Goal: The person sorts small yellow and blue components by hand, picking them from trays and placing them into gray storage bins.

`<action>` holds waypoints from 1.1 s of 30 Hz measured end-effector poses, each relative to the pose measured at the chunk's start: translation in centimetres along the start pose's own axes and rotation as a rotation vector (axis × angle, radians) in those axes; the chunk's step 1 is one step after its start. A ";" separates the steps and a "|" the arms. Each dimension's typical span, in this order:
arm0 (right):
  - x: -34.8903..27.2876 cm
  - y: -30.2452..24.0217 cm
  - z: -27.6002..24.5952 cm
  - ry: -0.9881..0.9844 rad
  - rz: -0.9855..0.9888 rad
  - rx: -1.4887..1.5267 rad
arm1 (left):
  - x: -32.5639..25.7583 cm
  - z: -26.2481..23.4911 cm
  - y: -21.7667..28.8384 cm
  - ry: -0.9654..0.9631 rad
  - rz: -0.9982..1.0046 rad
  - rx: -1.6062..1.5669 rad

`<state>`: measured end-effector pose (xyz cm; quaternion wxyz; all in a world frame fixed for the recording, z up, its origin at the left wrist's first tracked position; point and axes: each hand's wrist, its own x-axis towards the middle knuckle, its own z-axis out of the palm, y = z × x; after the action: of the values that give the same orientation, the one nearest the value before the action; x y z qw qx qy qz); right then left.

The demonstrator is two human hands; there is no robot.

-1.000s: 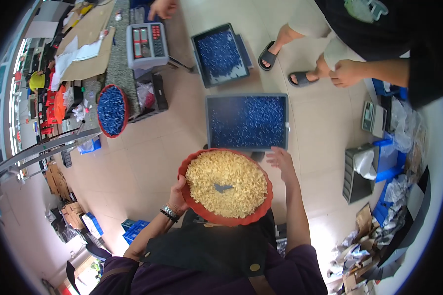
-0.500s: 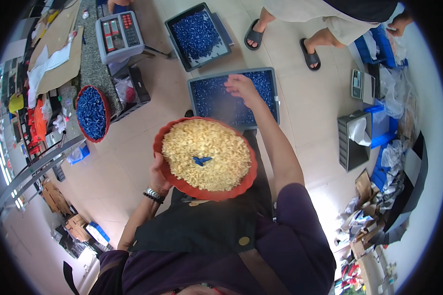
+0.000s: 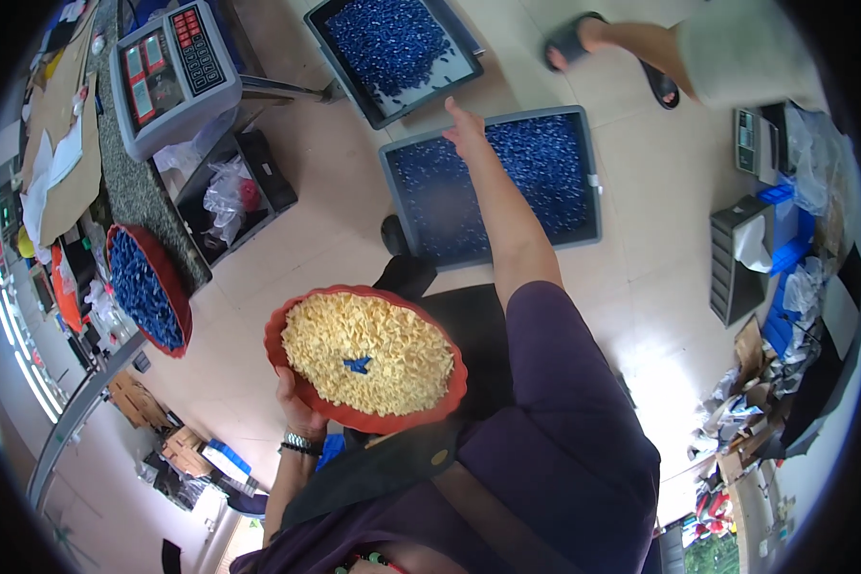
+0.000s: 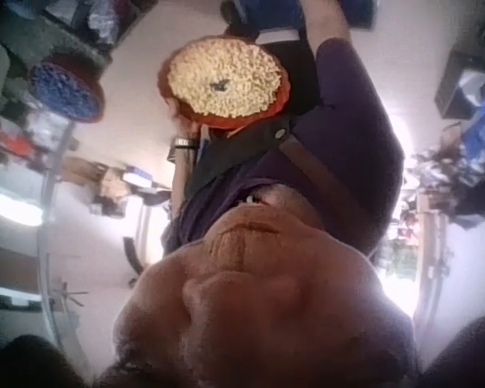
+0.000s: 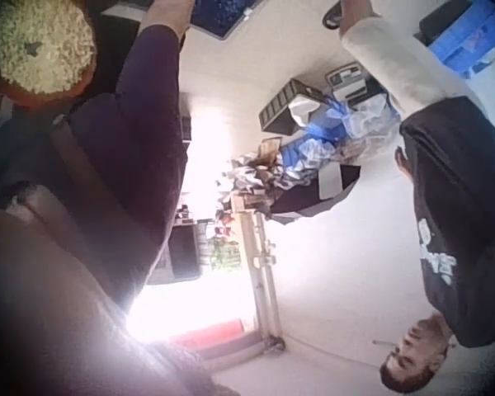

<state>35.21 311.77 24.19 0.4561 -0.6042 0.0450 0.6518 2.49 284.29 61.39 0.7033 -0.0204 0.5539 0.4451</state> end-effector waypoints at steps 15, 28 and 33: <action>14.4 4.0 4.9 0.036 0.172 0.404 | 5.6 -7.0 -4.1 0.181 0.024 -0.026; 11.1 5.0 -3.2 0.106 -0.089 0.249 | 4.1 -7.2 -3.7 0.192 0.001 -0.005; -0.5 6.4 -9.8 -0.029 -0.061 0.310 | 2.8 -5.0 -2.8 0.088 -0.021 -0.032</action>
<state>38.32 301.83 18.86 0.5642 -0.5181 0.1200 0.6316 0.49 281.68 55.94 0.6827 -0.0569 0.5768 0.4449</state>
